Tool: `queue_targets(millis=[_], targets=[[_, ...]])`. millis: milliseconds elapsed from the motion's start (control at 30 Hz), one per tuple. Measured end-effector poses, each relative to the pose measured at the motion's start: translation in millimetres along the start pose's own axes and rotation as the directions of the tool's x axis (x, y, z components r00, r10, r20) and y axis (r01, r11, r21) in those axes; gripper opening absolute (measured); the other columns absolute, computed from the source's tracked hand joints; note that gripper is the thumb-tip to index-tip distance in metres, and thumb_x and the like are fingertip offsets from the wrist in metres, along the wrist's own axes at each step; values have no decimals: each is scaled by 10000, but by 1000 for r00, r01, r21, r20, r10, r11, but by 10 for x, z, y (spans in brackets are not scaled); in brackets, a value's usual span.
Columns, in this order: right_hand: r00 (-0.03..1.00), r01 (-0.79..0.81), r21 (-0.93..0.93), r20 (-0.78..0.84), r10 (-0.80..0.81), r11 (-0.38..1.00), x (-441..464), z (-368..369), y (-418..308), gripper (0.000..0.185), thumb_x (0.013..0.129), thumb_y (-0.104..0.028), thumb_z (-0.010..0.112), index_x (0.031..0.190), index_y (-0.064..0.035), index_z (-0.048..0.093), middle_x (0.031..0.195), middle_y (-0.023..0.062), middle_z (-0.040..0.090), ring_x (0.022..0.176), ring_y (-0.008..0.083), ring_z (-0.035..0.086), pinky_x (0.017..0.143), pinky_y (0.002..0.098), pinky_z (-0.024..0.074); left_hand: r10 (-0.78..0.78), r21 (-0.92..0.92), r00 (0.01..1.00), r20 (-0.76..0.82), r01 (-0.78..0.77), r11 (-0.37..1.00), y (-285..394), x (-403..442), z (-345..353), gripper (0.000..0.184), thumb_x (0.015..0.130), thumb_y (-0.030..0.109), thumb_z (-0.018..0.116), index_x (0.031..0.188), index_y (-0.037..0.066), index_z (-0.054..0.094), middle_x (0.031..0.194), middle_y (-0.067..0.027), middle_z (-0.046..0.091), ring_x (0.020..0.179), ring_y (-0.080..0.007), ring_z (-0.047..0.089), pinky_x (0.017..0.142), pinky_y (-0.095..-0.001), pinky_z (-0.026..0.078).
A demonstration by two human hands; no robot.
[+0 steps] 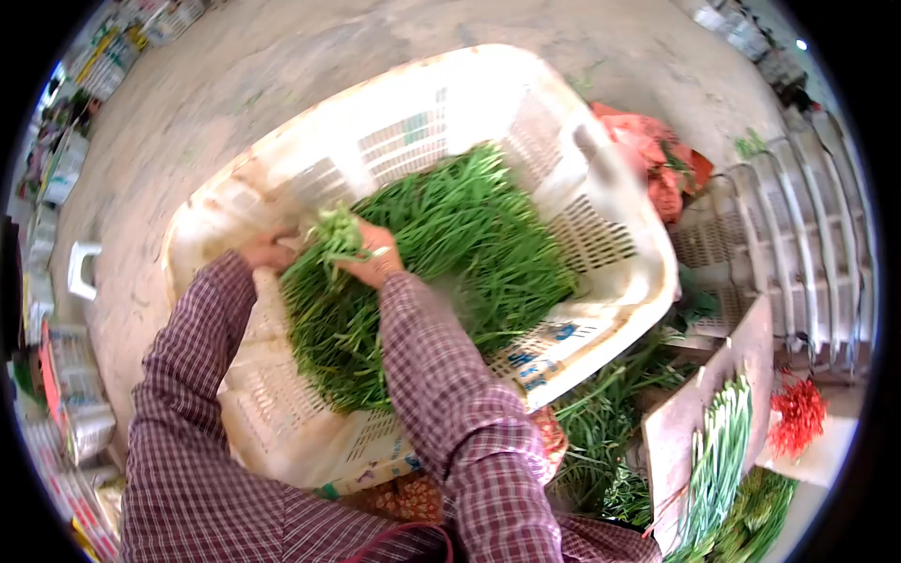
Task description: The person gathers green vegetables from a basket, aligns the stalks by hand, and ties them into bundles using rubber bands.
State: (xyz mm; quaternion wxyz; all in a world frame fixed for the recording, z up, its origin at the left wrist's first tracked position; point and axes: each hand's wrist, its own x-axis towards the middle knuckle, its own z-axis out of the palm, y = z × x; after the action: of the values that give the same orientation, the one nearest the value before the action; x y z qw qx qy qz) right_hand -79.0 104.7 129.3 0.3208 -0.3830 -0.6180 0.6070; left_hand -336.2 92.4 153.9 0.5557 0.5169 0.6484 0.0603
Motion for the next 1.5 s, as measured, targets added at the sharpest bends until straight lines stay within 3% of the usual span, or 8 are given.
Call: queue_targets(millis=[200, 433, 533, 867, 1000, 1133, 1433, 1500], targets=[[954, 293, -119, -22, -298, 949, 28, 52, 147, 687, 648, -143, 811, 1273, -108, 529, 1148, 93, 621, 1048, 224, 594, 942, 339, 470, 542, 169, 831, 125, -556, 814, -19, 189, 805, 1091, 534, 205, 912, 1417, 70, 286, 1413, -139, 361, 1310, -287, 345, 1063, -427, 340], [915, 403, -468, 201, -349, 787, 91, 42, 67, 756, 640, -210, 802, 1303, -98, 458, 1263, 165, 497, 1178, 359, 456, 984, 448, 390, 197, -791, 975, 99, -43, 610, -266, 447, 1274, 611, 830, 129, 688, 1357, 72, 384, 1380, -114, 401, 1202, -266, 471, 980, -438, 497], [974, 214, -480, 174, -147, 851, 24, 98, -75, 670, 647, -210, 807, 1236, -75, 517, 1094, 149, 617, 997, 355, 572, 853, 424, 472, 524, -491, 851, 32, -443, 750, -525, 725, 1457, 589, 888, 212, 624, 1383, 54, 345, 1399, -139, 378, 1257, -289, 416, 1014, -466, 435], [886, 337, -330, -204, -416, 882, 304, -92, -742, 691, 681, -204, 785, 1286, -40, 494, 1049, 216, 611, 948, 362, 593, 802, 427, 488, 200, 652, 956, -213, -13, 758, -1515, 1968, 2210, 1191, 601, 610, 764, 1489, 187, 92, 1515, -178, 136, 1391, -350, 151, 1116, -523, 167], [898, 437, 532, -312, -312, 725, 642, -426, -949, 751, 722, -212, 748, 1365, -35, 401, 1254, 238, 524, 1109, 333, 554, 937, 453, 458, 4, 325, 978, -209, 65, 943, -269, 807, 1928, 1245, 564, 636, 775, 1489, 200, 66, 1532, -145, 72, 1399, -347, 112, 1111, -554, 159], [897, 395, 480, -387, -215, 784, -26, -1133, -2265, 957, 721, -591, 662, 1418, -56, 282, 1474, 217, 248, 1368, 361, 230, 1131, 516, 66, -12, 297, 975, -222, 79, 952, -261, 774, 1940, 1234, 557, 648, 773, 1487, 178, 111, 1535, -131, 67, 1406, -344, 83, 1117, -558, 145], [721, 352, 369, -693, 2, 860, -993, -1925, -2337, 924, 622, -496, 791, 1292, 28, 428, 1333, 230, 416, 1230, 348, 395, 1063, 508, 279, 1, 287, 984, -181, 52, 957, -306, 821, 1906, 1201, 601, 626, 761, 1493, 150, 113, 1547, -111, 10, 1412, -343, 37, 1120, -543, 159], [540, 464, 201, -836, -95, 863, -1232, -2013, -2334, 394, 762, -259, 717, 1042, -20, 579, 909, 89, 637, 826, 191, 618, 787, 351, 520, -23, 255, 984, -179, 69, 964, -225, 756, 1849, 1167, 610, 634, 751, 1482, 128, 164, 1532, -137, 87, 1401, -348, 101, 1113, -523, 203]])
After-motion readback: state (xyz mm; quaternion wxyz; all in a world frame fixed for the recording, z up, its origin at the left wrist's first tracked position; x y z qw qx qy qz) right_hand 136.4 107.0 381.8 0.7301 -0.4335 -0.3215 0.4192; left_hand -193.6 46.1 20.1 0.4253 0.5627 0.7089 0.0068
